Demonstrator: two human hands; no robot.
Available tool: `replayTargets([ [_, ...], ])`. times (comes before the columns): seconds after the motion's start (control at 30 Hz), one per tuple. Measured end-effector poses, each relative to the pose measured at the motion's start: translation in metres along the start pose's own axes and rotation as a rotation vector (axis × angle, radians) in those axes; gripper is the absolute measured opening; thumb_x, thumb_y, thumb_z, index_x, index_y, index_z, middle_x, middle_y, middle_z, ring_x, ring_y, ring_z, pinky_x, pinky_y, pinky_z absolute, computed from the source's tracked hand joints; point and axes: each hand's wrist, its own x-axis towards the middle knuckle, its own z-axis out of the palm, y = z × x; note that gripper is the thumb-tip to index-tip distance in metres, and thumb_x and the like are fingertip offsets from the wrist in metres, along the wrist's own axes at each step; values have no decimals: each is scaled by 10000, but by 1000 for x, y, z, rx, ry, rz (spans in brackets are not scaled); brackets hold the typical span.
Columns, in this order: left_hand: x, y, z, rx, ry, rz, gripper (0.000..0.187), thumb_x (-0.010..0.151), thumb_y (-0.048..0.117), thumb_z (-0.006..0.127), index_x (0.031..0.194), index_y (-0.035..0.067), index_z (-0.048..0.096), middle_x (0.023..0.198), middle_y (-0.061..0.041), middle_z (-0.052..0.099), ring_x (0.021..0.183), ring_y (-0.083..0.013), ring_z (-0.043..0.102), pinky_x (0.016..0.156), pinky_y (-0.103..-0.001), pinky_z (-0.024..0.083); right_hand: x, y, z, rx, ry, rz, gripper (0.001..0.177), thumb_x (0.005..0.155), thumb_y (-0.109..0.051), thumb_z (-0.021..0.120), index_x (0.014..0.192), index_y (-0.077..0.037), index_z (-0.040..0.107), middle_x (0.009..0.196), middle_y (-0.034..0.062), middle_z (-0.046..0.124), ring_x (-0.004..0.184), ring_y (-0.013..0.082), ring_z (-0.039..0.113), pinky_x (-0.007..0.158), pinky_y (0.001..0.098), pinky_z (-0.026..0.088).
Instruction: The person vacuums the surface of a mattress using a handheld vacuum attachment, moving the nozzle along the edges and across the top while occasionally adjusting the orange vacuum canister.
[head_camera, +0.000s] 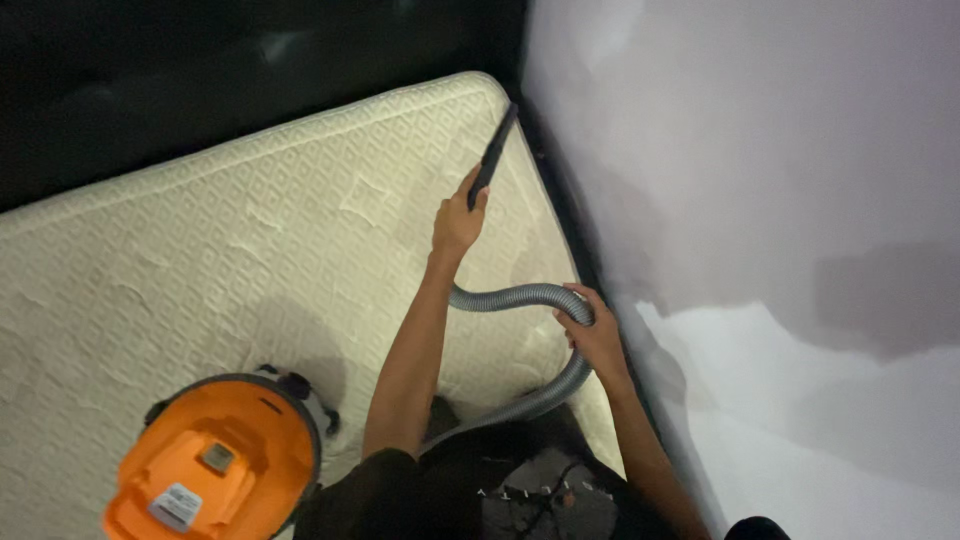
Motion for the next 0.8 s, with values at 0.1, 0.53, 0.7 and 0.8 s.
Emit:
replayTargets([
  [0.1,-3,-5,-10,39,-78,-45,521,997,393,535,1512,335,489,1044,-231,747,1014,-412,708,951,-489,537,-10,-4,18,-99,43,88,510,861,-167,808,1348,-146,660,663,19,543,521,86,535,494,282,449],
  [0.53,7,-45,-70,-56,197,-93,531,1034,355,508,1559,303,449,883,-294,728,773,-448,734,799,-514,557,-22,-33,65,-29,56,-31,526,866,-176,785,1373,-144,647,661,-30,570,528,71,507,500,260,426],
  [0.7,9,-59,-46,9,208,114,509,1018,371,572,1518,306,500,906,-294,721,844,-461,712,758,-538,559,-31,-52,65,-151,38,31,552,858,-194,797,1388,-200,645,605,5,517,495,93,507,493,288,413],
  [0.8,4,-58,-33,9,127,113,511,1011,369,566,1514,304,510,874,-286,719,825,-452,719,733,-534,564,-35,-55,64,-187,71,43,549,835,-194,813,1362,-231,666,621,-13,517,504,83,528,498,281,444],
])
